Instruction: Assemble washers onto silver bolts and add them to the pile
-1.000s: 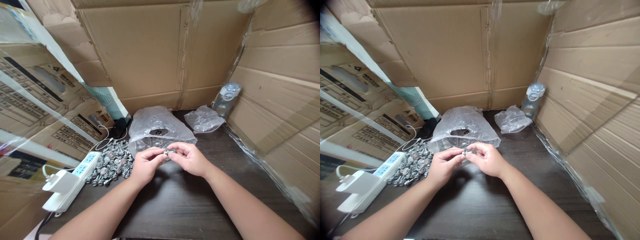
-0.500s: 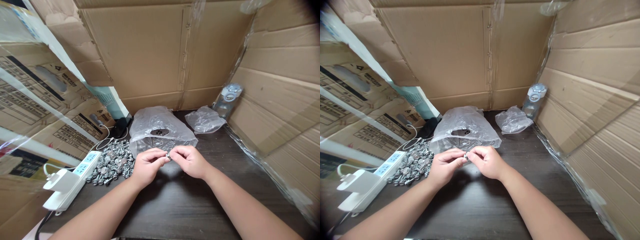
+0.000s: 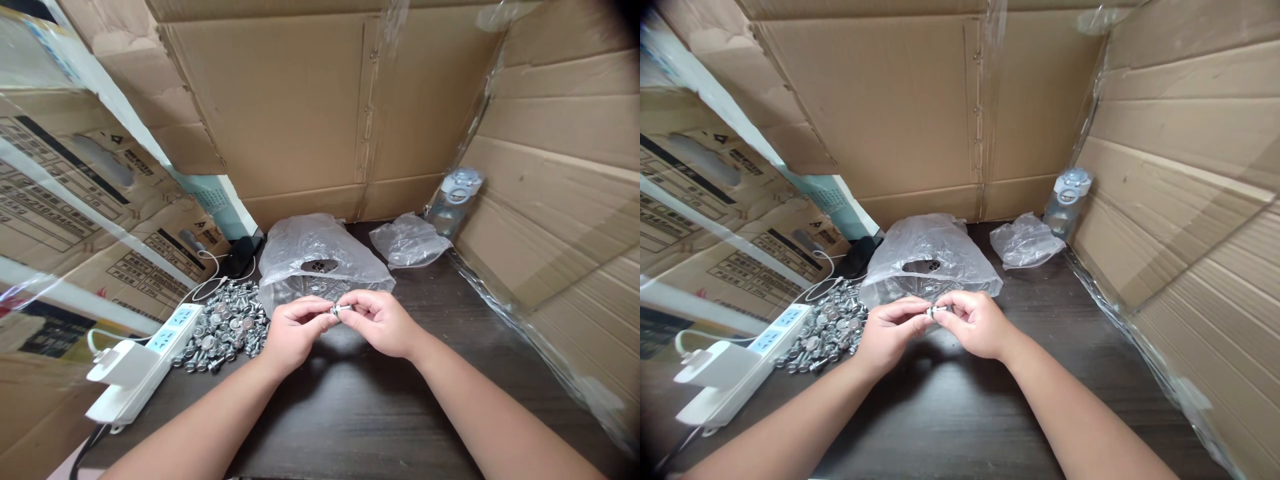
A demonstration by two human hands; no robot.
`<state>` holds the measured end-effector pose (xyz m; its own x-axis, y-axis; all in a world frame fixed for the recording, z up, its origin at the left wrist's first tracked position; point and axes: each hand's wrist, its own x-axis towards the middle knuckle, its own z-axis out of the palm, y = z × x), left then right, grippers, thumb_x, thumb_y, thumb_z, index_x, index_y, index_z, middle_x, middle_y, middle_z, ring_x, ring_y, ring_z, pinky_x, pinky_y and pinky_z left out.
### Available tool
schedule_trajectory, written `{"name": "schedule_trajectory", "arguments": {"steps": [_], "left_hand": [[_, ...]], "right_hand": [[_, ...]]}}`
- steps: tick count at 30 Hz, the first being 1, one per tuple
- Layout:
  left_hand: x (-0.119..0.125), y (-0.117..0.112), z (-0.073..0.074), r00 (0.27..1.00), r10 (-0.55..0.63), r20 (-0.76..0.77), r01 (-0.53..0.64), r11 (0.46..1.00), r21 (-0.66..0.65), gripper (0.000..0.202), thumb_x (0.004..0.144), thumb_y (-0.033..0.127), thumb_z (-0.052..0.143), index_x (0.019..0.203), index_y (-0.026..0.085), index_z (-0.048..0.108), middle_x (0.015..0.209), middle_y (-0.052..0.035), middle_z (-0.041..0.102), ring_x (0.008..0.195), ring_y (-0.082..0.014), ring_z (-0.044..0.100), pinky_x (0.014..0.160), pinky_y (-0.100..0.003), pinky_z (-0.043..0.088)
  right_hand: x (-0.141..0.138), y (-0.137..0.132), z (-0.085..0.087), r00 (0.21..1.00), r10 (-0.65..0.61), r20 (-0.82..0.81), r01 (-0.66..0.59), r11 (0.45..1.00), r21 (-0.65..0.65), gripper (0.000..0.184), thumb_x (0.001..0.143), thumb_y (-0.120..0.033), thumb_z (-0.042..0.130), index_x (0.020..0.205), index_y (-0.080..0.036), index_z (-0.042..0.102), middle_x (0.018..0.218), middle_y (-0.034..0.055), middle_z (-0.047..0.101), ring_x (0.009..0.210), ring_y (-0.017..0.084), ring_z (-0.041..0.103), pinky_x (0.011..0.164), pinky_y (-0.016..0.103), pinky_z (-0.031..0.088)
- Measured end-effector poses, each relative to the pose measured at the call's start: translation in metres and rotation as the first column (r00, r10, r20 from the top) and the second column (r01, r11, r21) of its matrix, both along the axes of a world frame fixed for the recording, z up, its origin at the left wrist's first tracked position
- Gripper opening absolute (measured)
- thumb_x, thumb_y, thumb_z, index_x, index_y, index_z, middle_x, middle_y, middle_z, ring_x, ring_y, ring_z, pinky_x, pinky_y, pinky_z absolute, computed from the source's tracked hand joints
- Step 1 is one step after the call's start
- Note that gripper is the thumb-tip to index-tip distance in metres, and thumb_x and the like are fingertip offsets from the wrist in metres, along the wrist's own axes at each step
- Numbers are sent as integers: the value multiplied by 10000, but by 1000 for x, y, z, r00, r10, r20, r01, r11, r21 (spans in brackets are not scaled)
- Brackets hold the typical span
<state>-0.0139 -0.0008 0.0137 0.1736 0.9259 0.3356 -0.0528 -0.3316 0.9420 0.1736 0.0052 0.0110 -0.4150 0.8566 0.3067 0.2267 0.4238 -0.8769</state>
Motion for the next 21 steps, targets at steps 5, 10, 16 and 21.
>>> {"name": "schedule_trajectory", "arguments": {"steps": [5, 10, 16, 21], "left_hand": [[-2, 0, -2, 992, 82, -97, -63, 981, 183, 151, 692, 138, 789, 809, 232, 806, 805, -53, 758, 737, -165, 687, 677, -258, 567], [-2, 1, -3, 993, 81, -84, -74, 993, 89, 102, 700, 178, 792, 793, 220, 801, 795, -51, 748, 712, -170, 677, 676, -285, 571], [-2, 2, -2, 998, 66, -22, -66, 998, -4, 102, 678, 191, 813, 778, 211, 800, 775, -45, 733, 668, -154, 654, 613, -264, 551], [-1, 1, -1, 998, 39, -48, -35, 996, 76, 117, 706, 159, 790, 804, 222, 802, 776, -41, 745, 663, -142, 668, 585, -228, 549]], "right_hand": [[-1, -1, 1, 997, -11, 82, 2, 994, 113, 236, 947, -326, 516, 825, -167, 640, 699, 13, 589, 606, 122, 484, 581, 245, 382], [1, 1, -1, 1000, 1, 25, -1, 1000, 3, 244, 916, -391, 576, 984, -164, 634, 580, -49, 427, 514, 99, 368, 500, 234, 315], [1, 1, 1, 998, -1, -64, 0, 1000, -19, 229, 883, -331, 602, 1011, -145, 639, 537, -82, 307, 478, 86, 279, 465, 232, 248], [0, 1, -1, 999, -17, -39, 17, 1000, 0, 213, 878, -332, 608, 950, -139, 662, 539, -74, 328, 488, 84, 288, 474, 231, 259]]}}
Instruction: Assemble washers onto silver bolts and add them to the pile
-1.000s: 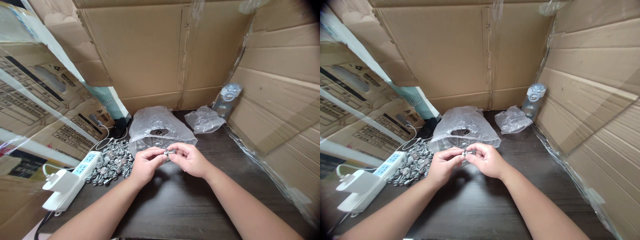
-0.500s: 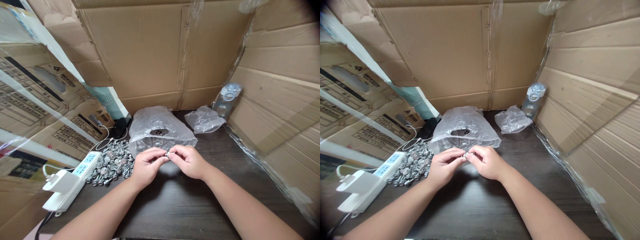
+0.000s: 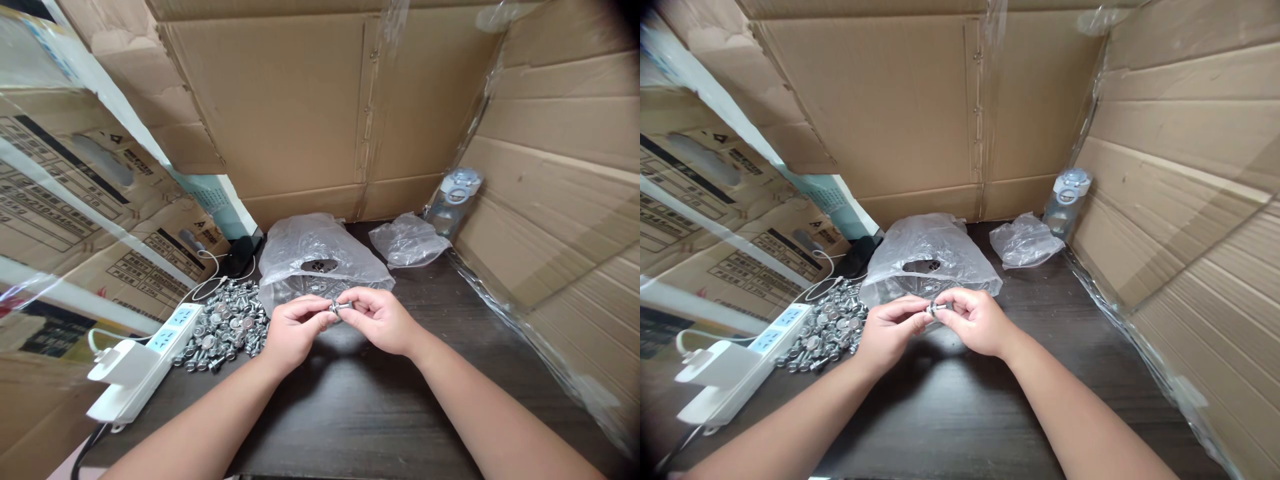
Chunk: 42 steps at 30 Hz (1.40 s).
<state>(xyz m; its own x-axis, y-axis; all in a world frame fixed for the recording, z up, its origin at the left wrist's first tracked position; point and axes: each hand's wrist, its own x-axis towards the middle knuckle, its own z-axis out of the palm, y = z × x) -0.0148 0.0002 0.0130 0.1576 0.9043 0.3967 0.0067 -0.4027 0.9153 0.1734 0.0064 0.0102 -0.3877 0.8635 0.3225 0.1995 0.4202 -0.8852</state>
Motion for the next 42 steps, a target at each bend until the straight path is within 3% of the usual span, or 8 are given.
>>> {"name": "schedule_trajectory", "arguments": {"steps": [6, 9, 15, 22, 26, 34, 37, 42], "left_hand": [[-2, 0, -2, 984, 79, -159, -20, 938, 345, 163, 727, 106, 769, 856, 200, 797, 787, -56, 752, 679, -139, 686, 597, -206, 557], [-2, 0, -3, 975, 102, -198, -8, 905, 426, 171, 738, 99, 759, 880, 188, 792, 795, -65, 749, 670, -139, 685, 580, -203, 553], [-1, 0, -2, 981, 90, -169, -31, 946, 322, 152, 746, 110, 757, 857, 207, 792, 789, -42, 750, 696, -127, 684, 634, -194, 558], [-1, 1, -2, 995, 48, -90, -33, 986, 166, 129, 744, 137, 766, 842, 217, 794, 790, -35, 751, 700, -137, 686, 645, -217, 567], [-1, 0, -3, 994, 48, -99, -24, 973, 228, 151, 741, 123, 766, 859, 214, 791, 797, -37, 752, 708, -134, 689, 645, -209, 567], [-1, -1, -2, 968, 120, -221, -7, 892, 453, 173, 762, 105, 742, 909, 186, 781, 795, -65, 744, 670, -137, 678, 578, -210, 549], [-1, -1, -2, 976, 100, -192, -17, 921, 390, 172, 751, 105, 753, 890, 201, 786, 798, -55, 750, 688, -134, 681, 601, -203, 551], [-1, 0, -3, 995, 37, -90, -22, 985, 169, 136, 742, 144, 766, 851, 220, 795, 784, -39, 740, 686, -133, 669, 628, -220, 556]], "right_hand": [[0, -1, 1, 998, 20, 63, -24, 998, 55, 197, 912, -305, 561, 855, -145, 661, 617, -22, 508, 533, 93, 408, 512, 226, 334], [0, 0, 3, 997, 35, 75, -41, 995, 86, 245, 936, -290, 527, 770, -150, 640, 677, 5, 583, 611, 110, 494, 587, 231, 390], [2, 1, 3, 998, 56, -20, -56, 998, -2, 233, 955, -337, 523, 871, -157, 646, 709, 5, 592, 623, 109, 522, 594, 226, 416], [2, 0, 0, 997, 55, -54, -61, 993, -104, 220, 884, -325, 612, 1002, -142, 639, 503, -80, 399, 426, 77, 375, 431, 208, 293], [1, 1, 0, 999, 37, -39, -40, 996, -77, 202, 876, -321, 617, 953, -137, 654, 517, -75, 383, 450, 74, 339, 443, 210, 277], [1, 0, 1, 998, 69, 10, -69, 997, 20, 217, 913, -296, 562, 826, -131, 674, 697, 15, 584, 589, 100, 455, 546, 227, 373], [2, 1, 3, 996, 83, -15, -83, 996, 13, 232, 925, -306, 557, 805, -142, 669, 712, 16, 601, 607, 102, 486, 567, 224, 396], [3, 3, 0, 993, 82, -86, -88, 993, -74, 224, 908, -337, 593, 1011, -146, 650, 573, -46, 500, 460, 76, 409, 460, 209, 339]]}}
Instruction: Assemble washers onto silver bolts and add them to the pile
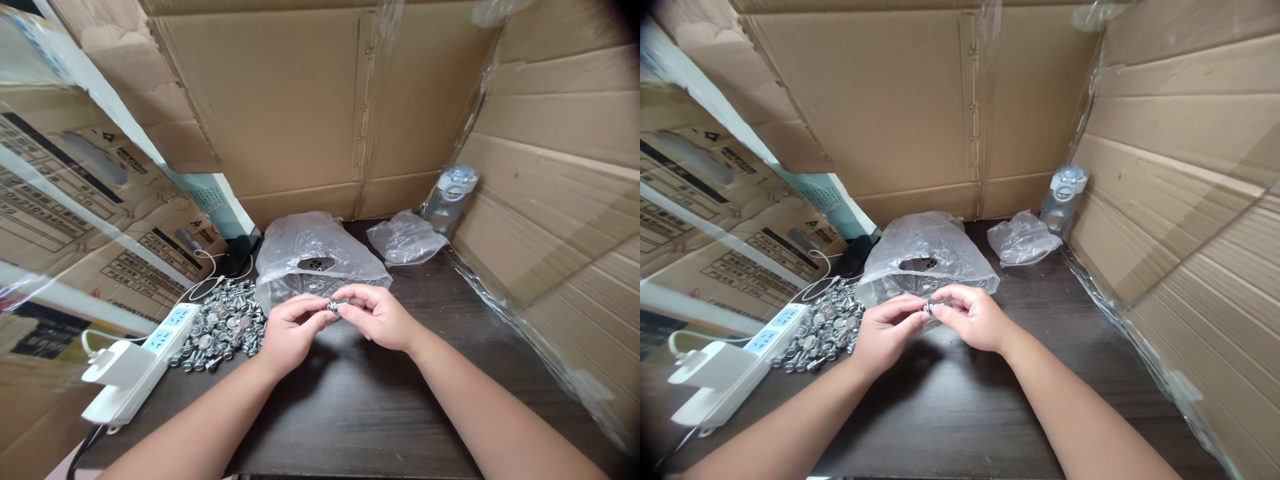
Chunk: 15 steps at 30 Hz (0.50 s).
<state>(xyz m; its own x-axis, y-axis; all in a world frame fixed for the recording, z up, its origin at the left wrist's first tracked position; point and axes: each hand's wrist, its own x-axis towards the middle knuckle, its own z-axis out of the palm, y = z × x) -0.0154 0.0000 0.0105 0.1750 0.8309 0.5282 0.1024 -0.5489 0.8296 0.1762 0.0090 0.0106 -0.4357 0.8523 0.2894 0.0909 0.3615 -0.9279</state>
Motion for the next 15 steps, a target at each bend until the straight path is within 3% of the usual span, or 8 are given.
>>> {"name": "schedule_trajectory", "arguments": {"steps": [3, 6, 9, 15], "left_hand": [[0, 0, 1, 998, -10, 62, 18, 990, -140, 106, 731, 177, 778, 830, 207, 796, 757, -38, 716, 592, -113, 623, 538, -215, 529], [1, -1, 3, 995, -32, 96, 49, 983, -179, 96, 723, 185, 785, 818, 197, 795, 731, -35, 706, 533, -97, 587, 490, -208, 507], [1, -1, 3, 998, -35, 58, 41, 994, -98, 97, 724, 172, 784, 818, 195, 793, 748, -49, 728, 599, -123, 633, 544, -223, 534], [0, -1, 1, 994, 12, -110, 3, 990, 138, 121, 742, 159, 766, 856, 195, 788, 781, -67, 747, 671, -153, 670, 576, -237, 549]], "right_hand": [[0, 0, -2, 1000, -18, -3, 18, 1000, 16, 232, 880, -328, 623, 1011, -138, 654, 508, -78, 393, 437, 76, 362, 437, 209, 298], [-1, -1, -2, 999, -42, 12, 42, 998, 43, 209, 872, -320, 629, 971, -139, 665, 518, -80, 355, 452, 73, 320, 444, 214, 272], [-1, -3, 0, 996, -64, 63, 59, 995, 78, 188, 874, -313, 625, 933, -141, 672, 531, -74, 348, 473, 77, 298, 458, 221, 266], [-2, -4, 4, 992, -35, 118, 14, 984, 179, 248, 933, -274, 530, 752, -149, 646, 657, 5, 578, 586, 108, 477, 565, 233, 379]]}}
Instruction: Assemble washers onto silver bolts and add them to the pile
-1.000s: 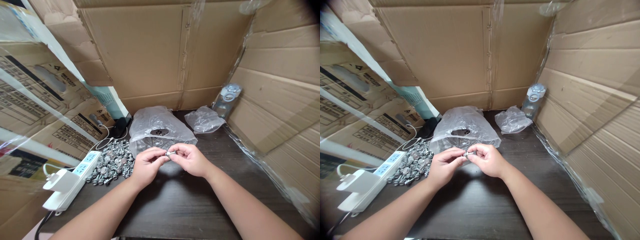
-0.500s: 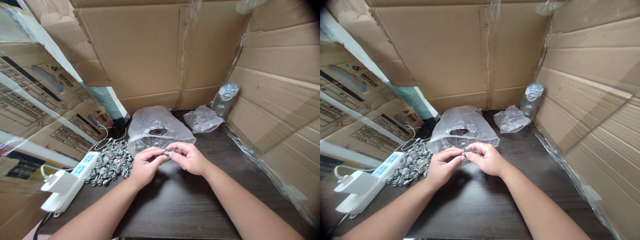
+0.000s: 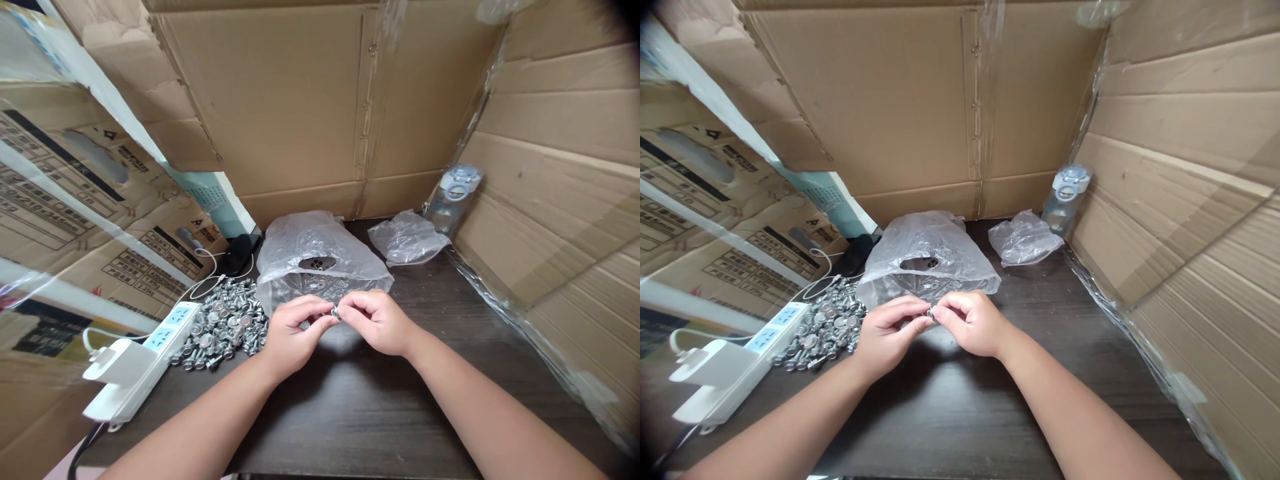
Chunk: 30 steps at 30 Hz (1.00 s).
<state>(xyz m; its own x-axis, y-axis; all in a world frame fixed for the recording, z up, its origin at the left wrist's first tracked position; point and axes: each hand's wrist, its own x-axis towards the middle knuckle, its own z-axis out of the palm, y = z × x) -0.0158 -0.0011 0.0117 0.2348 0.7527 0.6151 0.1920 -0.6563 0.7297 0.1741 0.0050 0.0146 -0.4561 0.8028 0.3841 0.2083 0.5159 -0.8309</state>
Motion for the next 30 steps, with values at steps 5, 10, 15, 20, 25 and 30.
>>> {"name": "schedule_trajectory", "arguments": {"steps": [5, 10, 15, 20, 25, 30], "left_hand": [[1, 0, 0, 998, 14, 64, -8, 995, -101, 86, 744, 180, 768, 827, 187, 787, 765, -63, 731, 673, -150, 660, 593, -240, 548], [2, 0, -1, 975, 26, 223, 53, 938, -342, 117, 716, 233, 793, 817, 176, 782, 742, -41, 684, 533, -97, 580, 477, -214, 501], [2, -1, 1, 977, -12, 212, 81, 943, -322, 116, 728, 235, 788, 829, 179, 785, 732, -40, 683, 540, -98, 575, 487, -216, 497], [1, -1, 0, 995, -11, 96, 24, 990, -142, 94, 758, 201, 762, 848, 182, 781, 777, -67, 728, 659, -145, 648, 574, -242, 540], [0, 0, -1, 1000, 7, 30, -7, 1000, -16, 117, 763, 180, 751, 877, 185, 779, 799, -76, 740, 699, -160, 663, 597, -253, 549], [1, -1, 1, 987, 15, 161, 21, 976, -217, 92, 725, 193, 779, 816, 186, 786, 752, -51, 711, 614, -124, 624, 538, -225, 526]], "right_hand": [[1, 1, -1, 999, 12, -38, -16, 995, -97, 249, 948, -353, 535, 864, -154, 658, 722, 16, 611, 601, 110, 500, 565, 232, 399], [2, 2, -3, 996, -14, -89, 0, 988, -157, 251, 900, -351, 597, 1036, -144, 634, 512, -78, 390, 448, 83, 353, 459, 220, 307], [1, 2, -4, 998, -42, -50, 37, 995, -96, 204, 884, -336, 610, 952, -151, 662, 536, -75, 329, 479, 80, 296, 466, 226, 264], [1, 1, -4, 999, -41, 5, 41, 997, -58, 205, 902, -347, 585, 929, -156, 653, 560, -58, 381, 494, 89, 316, 480, 233, 286], [0, 0, -2, 999, -24, 40, 25, 1000, -16, 232, 931, -340, 538, 820, -160, 634, 655, -9, 525, 562, 105, 425, 531, 237, 348], [2, 0, -2, 999, -17, -42, 12, 993, -119, 230, 914, -376, 579, 956, -157, 634, 571, -49, 441, 507, 96, 382, 494, 229, 333]]}}
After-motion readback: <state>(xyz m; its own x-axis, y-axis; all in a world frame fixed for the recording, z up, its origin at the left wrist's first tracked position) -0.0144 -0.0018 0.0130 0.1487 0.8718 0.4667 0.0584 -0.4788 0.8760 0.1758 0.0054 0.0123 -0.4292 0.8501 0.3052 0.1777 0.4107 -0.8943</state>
